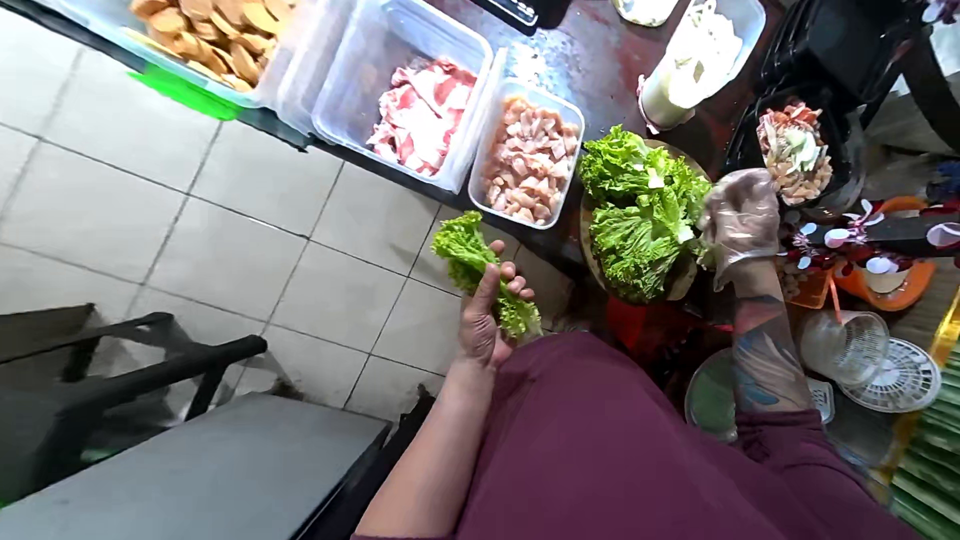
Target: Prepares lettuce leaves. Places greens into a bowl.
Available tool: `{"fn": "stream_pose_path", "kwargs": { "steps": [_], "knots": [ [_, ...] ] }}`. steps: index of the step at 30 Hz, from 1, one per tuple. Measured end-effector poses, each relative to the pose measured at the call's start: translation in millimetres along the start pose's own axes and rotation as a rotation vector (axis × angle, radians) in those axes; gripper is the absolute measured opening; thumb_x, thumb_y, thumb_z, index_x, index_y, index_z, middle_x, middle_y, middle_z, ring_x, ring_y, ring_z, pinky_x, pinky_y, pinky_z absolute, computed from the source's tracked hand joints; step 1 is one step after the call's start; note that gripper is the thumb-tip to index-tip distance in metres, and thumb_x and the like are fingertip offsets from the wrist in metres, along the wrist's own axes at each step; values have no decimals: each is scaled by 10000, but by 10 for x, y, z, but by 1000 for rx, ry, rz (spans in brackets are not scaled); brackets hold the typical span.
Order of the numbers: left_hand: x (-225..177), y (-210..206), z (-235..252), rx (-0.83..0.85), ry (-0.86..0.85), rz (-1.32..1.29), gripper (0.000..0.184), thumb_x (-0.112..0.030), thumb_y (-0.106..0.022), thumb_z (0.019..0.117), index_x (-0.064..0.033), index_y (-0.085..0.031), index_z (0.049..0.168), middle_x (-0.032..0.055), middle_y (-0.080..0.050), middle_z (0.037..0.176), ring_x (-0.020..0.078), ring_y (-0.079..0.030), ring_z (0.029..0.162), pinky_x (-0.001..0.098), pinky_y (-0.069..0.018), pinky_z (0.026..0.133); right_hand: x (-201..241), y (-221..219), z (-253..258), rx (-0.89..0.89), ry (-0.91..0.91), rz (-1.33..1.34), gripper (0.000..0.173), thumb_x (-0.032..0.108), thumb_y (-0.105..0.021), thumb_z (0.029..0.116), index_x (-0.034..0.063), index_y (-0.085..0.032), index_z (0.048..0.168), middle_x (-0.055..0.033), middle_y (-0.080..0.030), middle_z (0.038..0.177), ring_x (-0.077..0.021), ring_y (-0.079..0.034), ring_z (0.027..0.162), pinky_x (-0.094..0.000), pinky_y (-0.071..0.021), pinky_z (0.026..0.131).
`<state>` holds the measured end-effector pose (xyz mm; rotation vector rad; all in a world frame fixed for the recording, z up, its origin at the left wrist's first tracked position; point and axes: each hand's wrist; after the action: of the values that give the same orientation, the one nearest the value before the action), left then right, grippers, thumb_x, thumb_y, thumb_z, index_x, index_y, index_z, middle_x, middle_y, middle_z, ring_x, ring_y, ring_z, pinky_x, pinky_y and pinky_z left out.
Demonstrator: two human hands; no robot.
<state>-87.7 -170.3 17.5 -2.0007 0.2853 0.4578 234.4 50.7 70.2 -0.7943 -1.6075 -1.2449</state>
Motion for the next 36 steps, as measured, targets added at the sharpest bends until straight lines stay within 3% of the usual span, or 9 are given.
{"fn": "stream_pose_path", "kwargs": {
  "steps": [2,3,8,15,20,23,26,29,36],
  "knots": [
    [8,56,-1,-43,-12,79,377,-319,-532,1068,-221,-515,1431,-11,-627,988,86,-631,749,252,-581,681,460,-102,51,61,-25,-245,286,1,-669,946,69,-645,1222,-34,-669,1314,-132,-662,1169,-302,-572,992],
    [15,88,-1,-58,-15,125,380,-320,-541,1066,-224,-513,1433,-10,-619,974,85,-623,734,242,-576,658,590,-168,134,99,-111,-328,323,5,-686,939,85,-654,1249,-16,-645,1359,-103,-619,1246,-286,-522,1070],
    [73,-32,-19,-122,-30,270,434,-309,-606,1037,-223,-513,1452,22,-656,1063,127,-666,838,298,-604,740,-658,-310,775,390,374,-862,373,417,-606,996,464,-605,1367,132,-660,1326,-115,-601,1250,-449,-503,1062],
    [195,-136,0,-112,-3,263,480,-280,-644,1016,-230,-499,1471,42,-662,1094,147,-672,871,325,-608,758,-1036,-889,1055,663,388,-1067,410,585,-639,900,292,-685,1182,-38,-641,1296,-341,-548,1263,-662,-444,1010],
    [223,-179,31,-111,-14,271,488,-270,-653,1011,-208,-500,1470,50,-667,1092,148,-674,877,330,-609,768,-815,-443,1198,547,277,-799,365,460,-739,871,270,-687,1178,33,-702,1173,-183,-634,1168,-541,-500,1044],
    [249,-234,76,-79,-1,283,483,-273,-652,1011,-212,-497,1465,45,-662,1081,145,-672,872,322,-607,765,-677,-205,1232,387,193,-293,492,248,-863,825,175,-646,1260,19,-735,1152,-117,-699,1089,-401,-600,991],
    [297,-318,174,-41,23,310,491,-291,-703,977,-217,-528,1430,34,-668,1054,143,-670,868,325,-606,765,-598,-117,1313,249,114,66,645,170,-891,801,101,-583,1363,-60,-722,1196,-206,-706,1103,-432,-615,978],
    [375,-180,476,80,25,324,362,-275,-713,972,-142,-597,1288,41,-646,1018,160,-644,894,355,-582,824,-457,-56,1330,114,24,152,438,260,-829,882,86,-665,1249,-63,-737,1151,-206,-710,1086,-434,-613,972],
    [618,-471,946,143,72,219,479,-326,-601,1038,-206,-485,1487,56,-630,1084,174,-638,902,356,-575,818,-217,-27,1106,139,-38,678,430,94,-695,973,12,-530,1362,-199,-658,1219,-344,-684,1080,-566,-593,934]
  ]
}}
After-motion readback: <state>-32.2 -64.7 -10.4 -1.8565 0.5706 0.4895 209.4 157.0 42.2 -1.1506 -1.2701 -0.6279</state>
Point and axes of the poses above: each hand's wrist, its own z-axis towards the middle knuckle, its own y-axis out of the back of the hand, x = y × z
